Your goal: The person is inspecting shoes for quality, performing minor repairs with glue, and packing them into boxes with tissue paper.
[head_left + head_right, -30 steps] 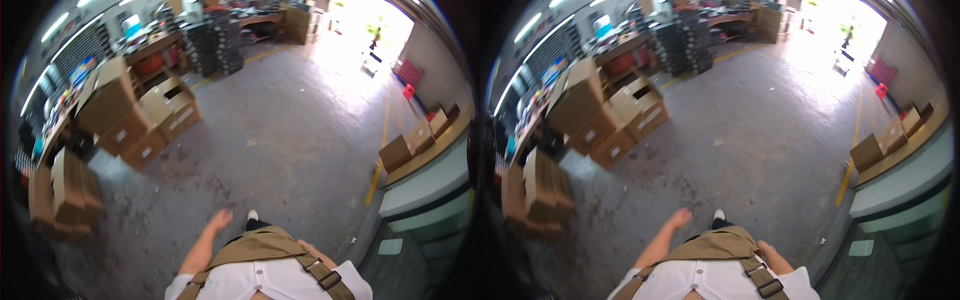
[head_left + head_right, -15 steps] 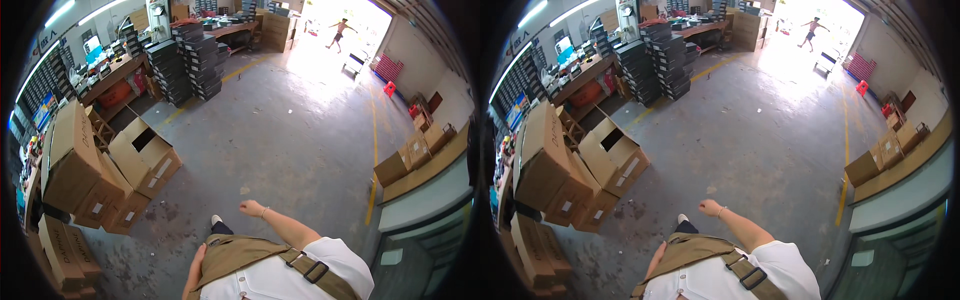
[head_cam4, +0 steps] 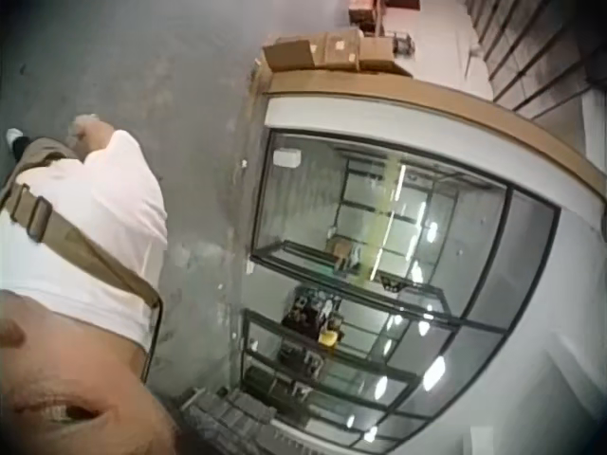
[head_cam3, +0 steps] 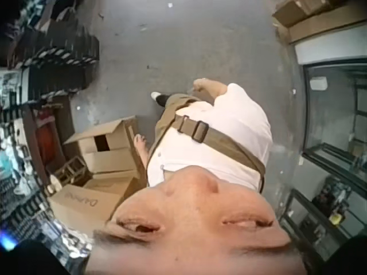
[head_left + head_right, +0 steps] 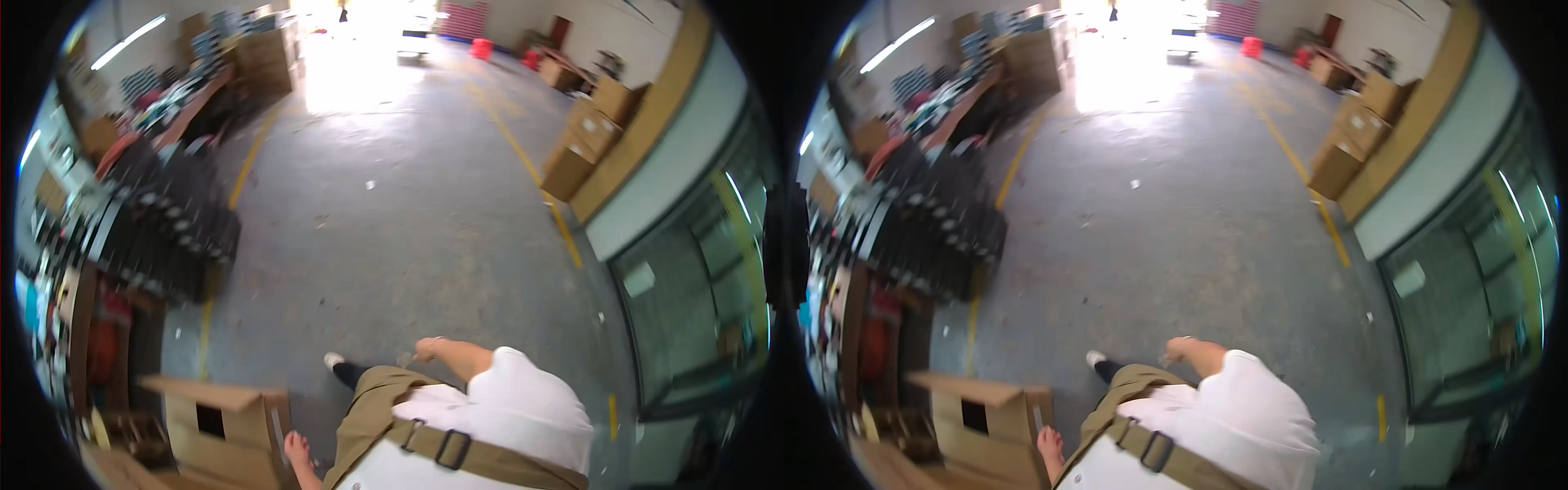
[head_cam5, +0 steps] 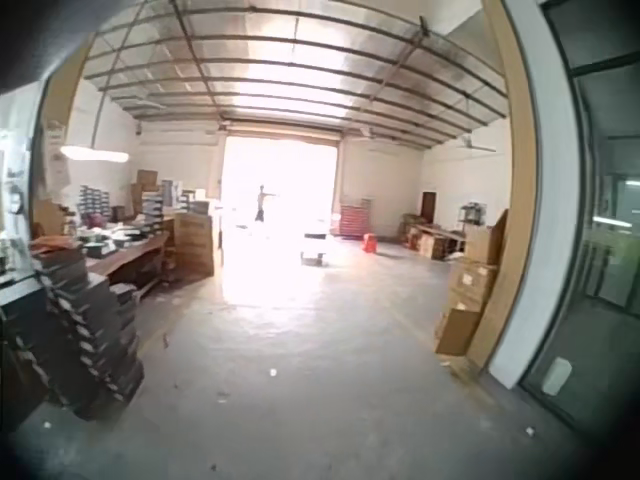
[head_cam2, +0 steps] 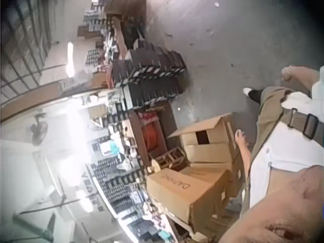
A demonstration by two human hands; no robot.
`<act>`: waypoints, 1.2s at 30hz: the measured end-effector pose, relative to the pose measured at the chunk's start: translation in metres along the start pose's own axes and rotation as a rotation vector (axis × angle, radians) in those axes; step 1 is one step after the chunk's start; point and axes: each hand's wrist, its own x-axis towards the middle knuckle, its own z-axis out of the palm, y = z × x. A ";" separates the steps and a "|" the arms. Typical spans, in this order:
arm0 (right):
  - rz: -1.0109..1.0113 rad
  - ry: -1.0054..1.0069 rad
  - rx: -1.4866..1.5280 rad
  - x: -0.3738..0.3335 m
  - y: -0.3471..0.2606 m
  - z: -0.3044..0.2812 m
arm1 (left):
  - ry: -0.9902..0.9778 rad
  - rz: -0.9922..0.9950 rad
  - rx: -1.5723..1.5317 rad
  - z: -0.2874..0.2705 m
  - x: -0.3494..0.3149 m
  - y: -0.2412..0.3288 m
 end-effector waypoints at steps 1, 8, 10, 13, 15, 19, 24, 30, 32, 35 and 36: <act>-0.047 0.106 0.019 0.024 -0.009 -0.010 | -0.115 0.000 0.071 0.001 0.020 0.011; -0.245 0.190 0.122 0.136 -0.178 -0.165 | -0.162 -0.140 0.105 0.021 0.116 0.149; -0.302 0.256 0.065 0.166 -0.232 -0.190 | -0.143 -0.148 0.066 0.018 0.147 0.183; -0.401 0.292 0.063 0.197 -0.299 -0.219 | -0.129 -0.155 0.045 0.001 0.196 0.226; -0.401 0.243 0.104 0.220 -0.334 -0.227 | -0.131 -0.165 0.027 -0.011 0.229 0.249; -0.341 0.064 0.025 0.231 -0.367 -0.223 | -0.171 -0.190 0.021 -0.052 0.303 0.290; -0.078 0.045 0.124 0.267 -0.407 -0.223 | -0.126 -0.247 0.025 -0.118 0.375 0.348; -0.104 0.174 0.307 0.295 -0.501 -0.269 | -0.080 -0.298 0.013 -0.185 0.436 0.391; -0.164 0.155 0.248 0.314 -0.519 -0.279 | -0.046 -0.308 -0.017 -0.214 0.452 0.406; -0.278 0.119 0.163 0.368 -0.552 -0.307 | 0.068 -0.259 -0.136 -0.239 0.473 0.426; -0.321 0.078 0.118 0.383 -0.556 -0.311 | 0.106 -0.238 -0.180 -0.235 0.481 0.432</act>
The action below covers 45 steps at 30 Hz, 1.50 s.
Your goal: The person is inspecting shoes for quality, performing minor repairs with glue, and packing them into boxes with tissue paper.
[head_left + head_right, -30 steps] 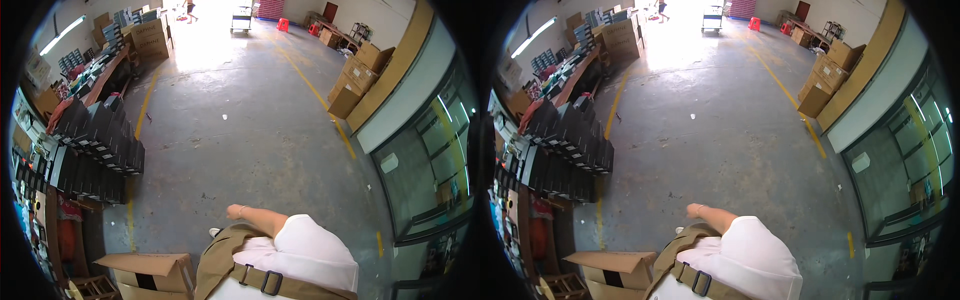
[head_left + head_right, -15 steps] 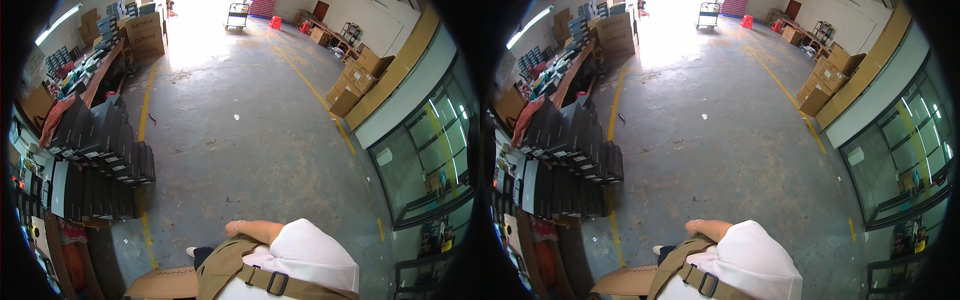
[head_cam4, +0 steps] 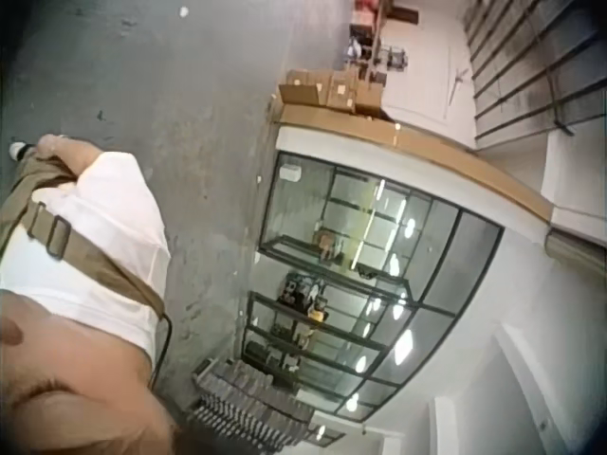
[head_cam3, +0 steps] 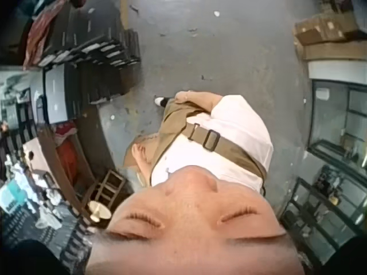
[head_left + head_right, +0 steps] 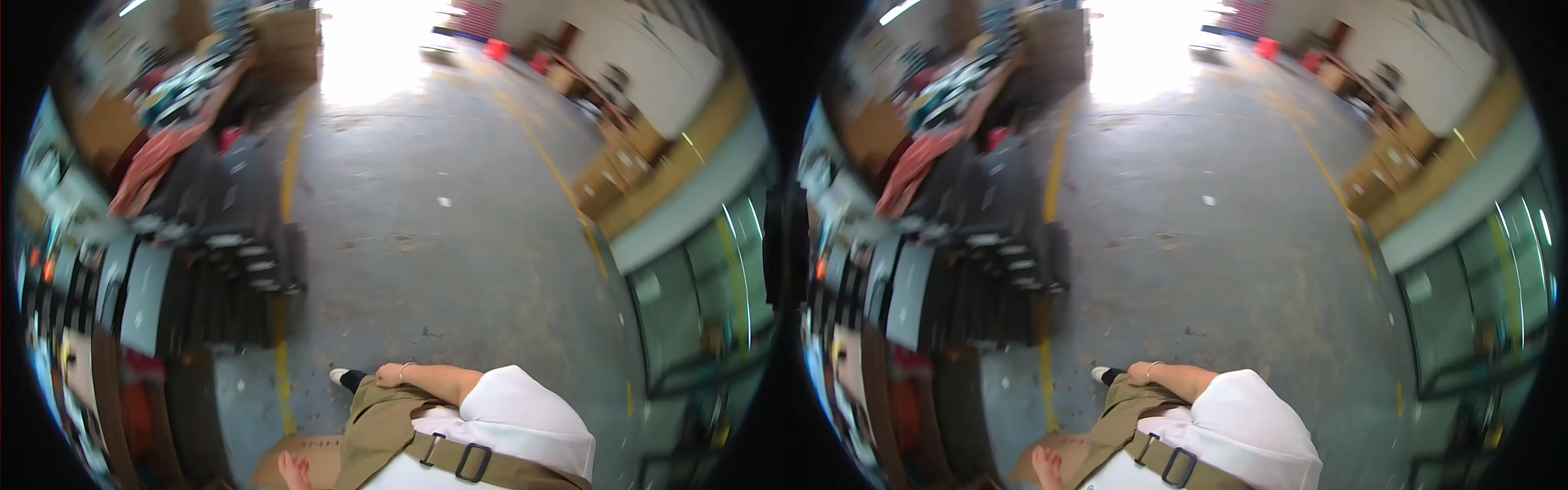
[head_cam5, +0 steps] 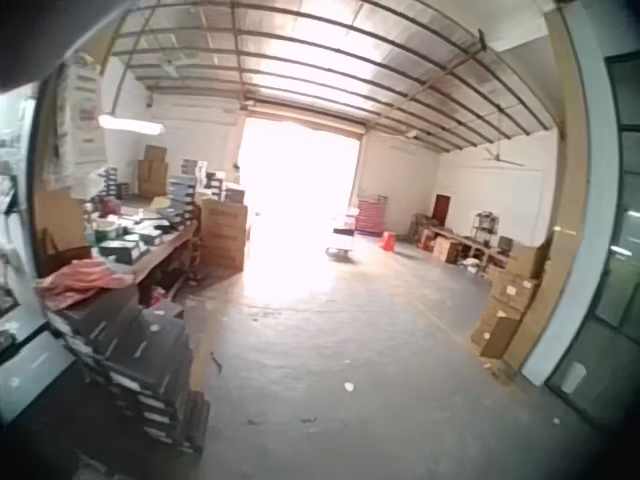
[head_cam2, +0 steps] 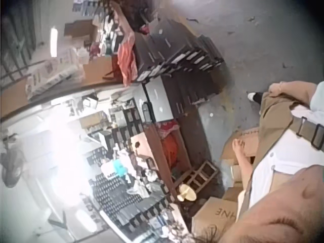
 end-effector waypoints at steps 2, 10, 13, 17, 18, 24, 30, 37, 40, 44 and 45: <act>0.058 -0.054 -0.056 0.039 -0.001 -0.008 | -0.087 0.025 0.071 0.012 0.012 0.018; -0.266 -0.136 -0.334 0.159 -0.064 -0.096 | 0.314 0.093 0.343 -0.015 0.013 -0.032; -0.421 -0.262 -0.513 0.199 -0.131 -0.110 | 0.425 -0.079 0.112 -0.031 0.021 -0.070; -0.556 -0.461 -0.656 0.253 -0.249 -0.086 | 0.437 -0.218 -0.129 -0.047 0.033 -0.059; -0.630 -0.485 -0.644 0.263 -0.284 -0.074 | 0.430 -0.239 -0.203 -0.054 0.042 -0.058; -0.848 -0.594 -0.589 0.311 -0.493 -0.028 | 0.497 0.103 0.186 -0.154 0.150 -0.074; -0.839 -0.437 -0.642 0.393 -0.610 -0.024 | 0.662 0.085 -0.133 -0.305 0.165 0.113; -0.603 -0.613 -0.649 0.468 -0.641 -0.022 | 0.051 0.302 0.085 -0.301 0.206 0.193; -0.533 -0.633 -0.571 0.500 -0.701 -0.031 | -0.263 0.198 -0.192 -0.322 0.222 0.248; -0.682 -0.492 -0.409 0.560 -0.813 -0.051 | -0.212 0.051 -0.292 -0.361 0.280 0.266; -0.865 -0.363 -0.425 0.577 -0.853 -0.056 | -0.179 0.095 -0.327 -0.378 0.302 0.274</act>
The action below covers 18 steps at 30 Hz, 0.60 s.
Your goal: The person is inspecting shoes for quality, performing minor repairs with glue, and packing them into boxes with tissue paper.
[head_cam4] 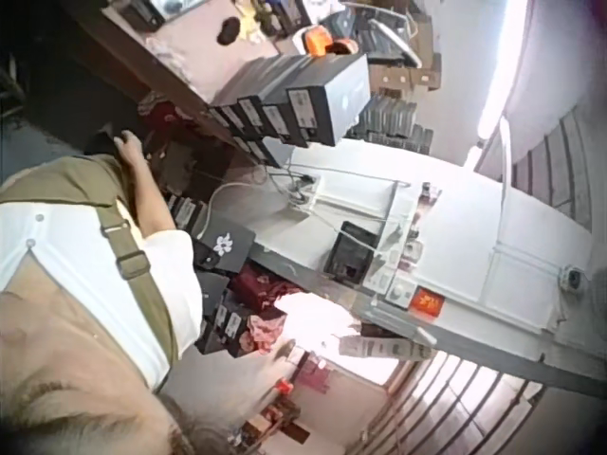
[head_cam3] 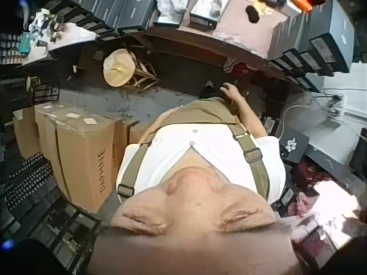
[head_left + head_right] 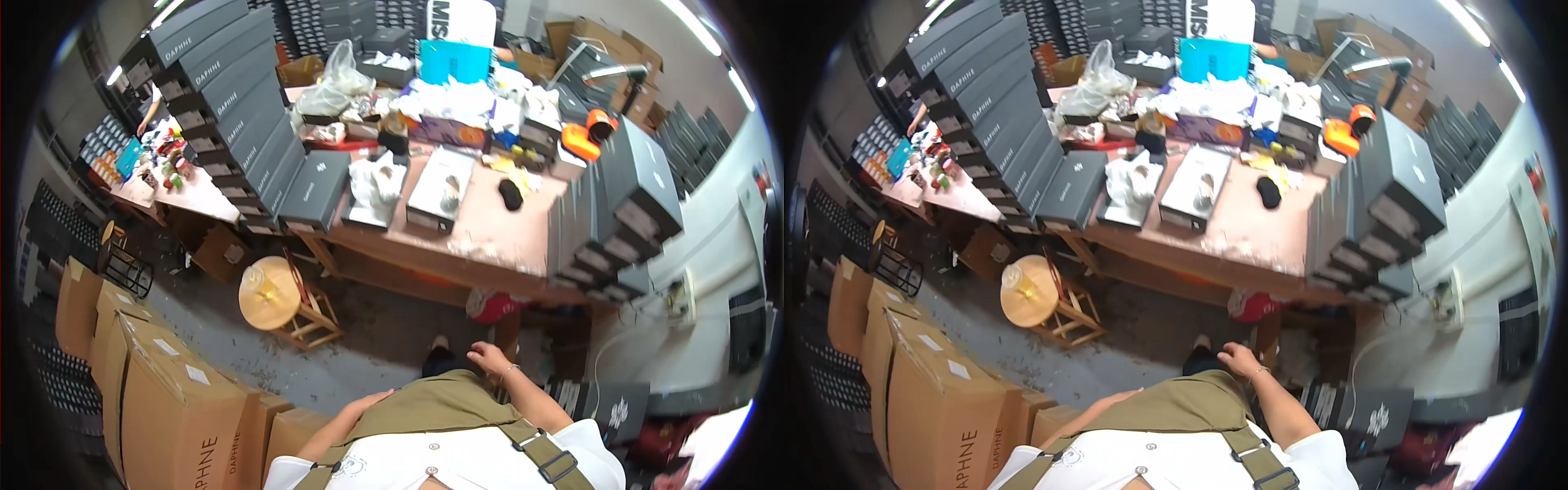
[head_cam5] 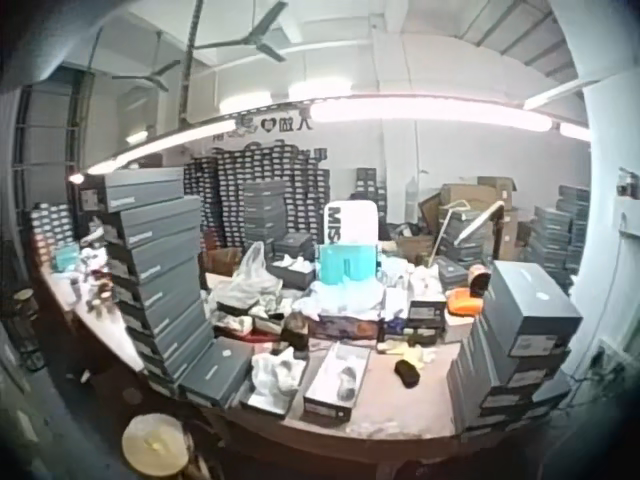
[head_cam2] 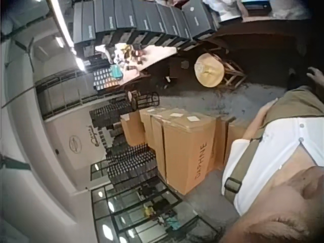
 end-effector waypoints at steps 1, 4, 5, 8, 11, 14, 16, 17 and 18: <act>-0.124 0.115 -0.081 0.032 -0.010 -0.020 | 0.024 0.025 -0.040 -0.013 0.012 0.005; -0.291 0.348 -0.071 0.127 -0.055 -0.098 | 0.476 -0.132 0.423 -0.027 0.023 0.060; -0.365 0.411 -0.148 0.156 -0.075 -0.120 | 0.689 -0.211 0.678 -0.030 0.021 0.087; -0.385 0.461 -0.323 0.237 -0.132 -0.171 | 1.042 0.294 0.390 -0.042 0.023 0.160; -0.310 0.377 -0.596 0.301 -0.157 -0.188 | 0.911 0.501 0.066 -0.069 0.035 0.252; -0.176 0.237 -0.812 0.336 -0.145 -0.188 | 0.725 0.642 0.045 -0.092 0.054 0.345; -0.171 0.230 -0.812 0.347 -0.143 -0.181 | 0.613 0.612 0.085 -0.113 0.064 0.392; -0.189 0.222 -0.777 0.358 -0.145 -0.174 | 0.603 0.628 0.069 -0.124 0.067 0.410; -0.182 0.231 -0.758 0.361 -0.145 -0.175 | 0.553 0.626 0.093 -0.136 0.077 0.427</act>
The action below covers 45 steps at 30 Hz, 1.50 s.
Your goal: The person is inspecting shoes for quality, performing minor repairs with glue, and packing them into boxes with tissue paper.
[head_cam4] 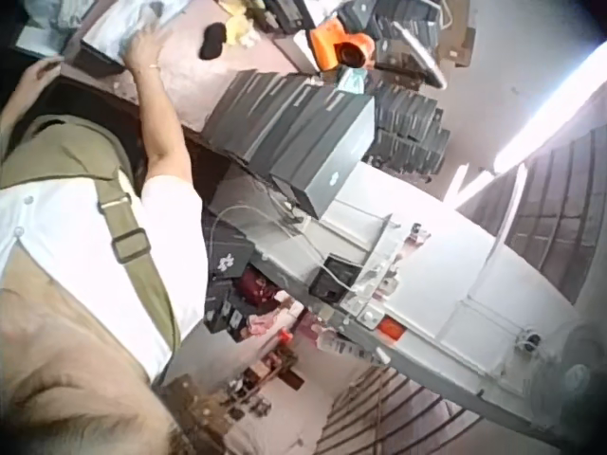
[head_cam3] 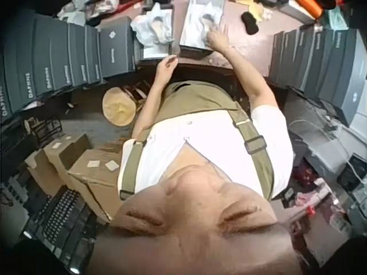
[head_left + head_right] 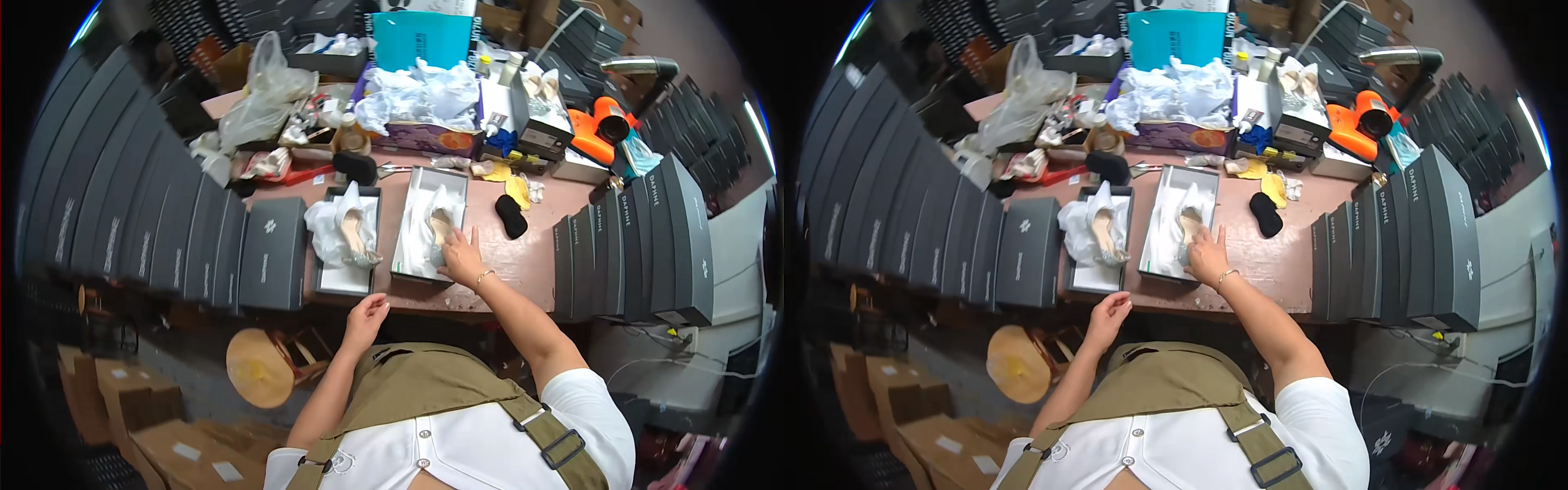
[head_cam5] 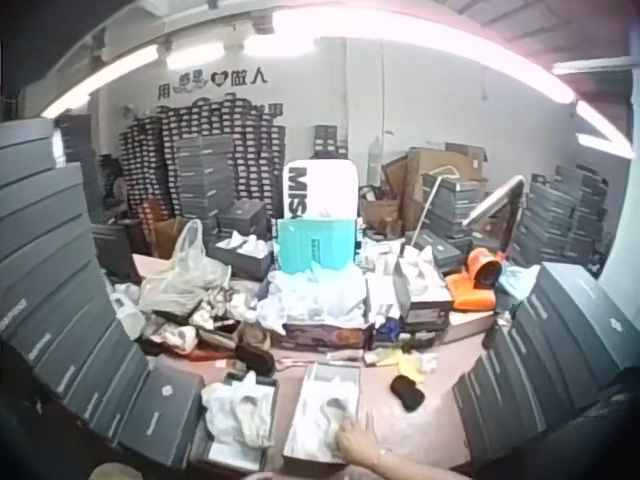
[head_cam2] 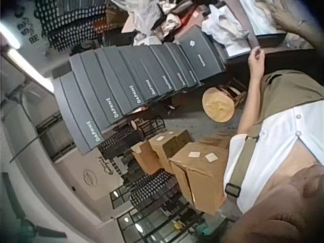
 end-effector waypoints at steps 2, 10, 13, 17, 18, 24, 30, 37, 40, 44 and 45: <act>0.038 -0.007 0.072 0.005 -0.012 -0.009 | -0.100 -0.016 0.002 -0.006 0.038 0.012; -0.034 0.199 0.168 -0.016 -0.079 -0.097 | -0.196 -0.091 -0.369 0.044 0.149 0.083; -0.233 0.141 0.431 -0.005 -0.074 -0.099 | -0.130 -0.249 -0.685 0.061 0.160 0.066; -0.027 0.206 0.850 -0.007 -0.033 -0.102 | 0.050 -0.365 -0.857 0.092 0.151 0.073; -0.042 0.151 0.902 -0.006 -0.029 -0.101 | 0.025 -0.341 -0.866 0.098 0.148 0.075; 0.103 0.120 0.987 0.002 0.002 -0.079 | -0.061 0.481 0.735 -0.013 0.159 0.078; 0.107 -0.312 0.667 0.036 -0.009 -0.017 | -0.484 0.554 1.333 -0.080 0.192 0.024; 0.212 0.000 0.868 0.036 -0.005 -0.063 | -0.448 0.714 1.099 -0.099 0.201 0.087; 0.278 0.162 1.007 0.037 0.021 -0.116 | -0.443 0.554 0.667 -0.067 0.209 0.179; 0.027 -0.041 1.176 0.056 0.024 -0.206 | -0.427 0.044 -0.014 -0.037 0.187 0.193; 0.137 -0.153 1.244 0.053 0.026 -0.191 | -0.482 0.091 -0.086 -0.021 0.180 0.198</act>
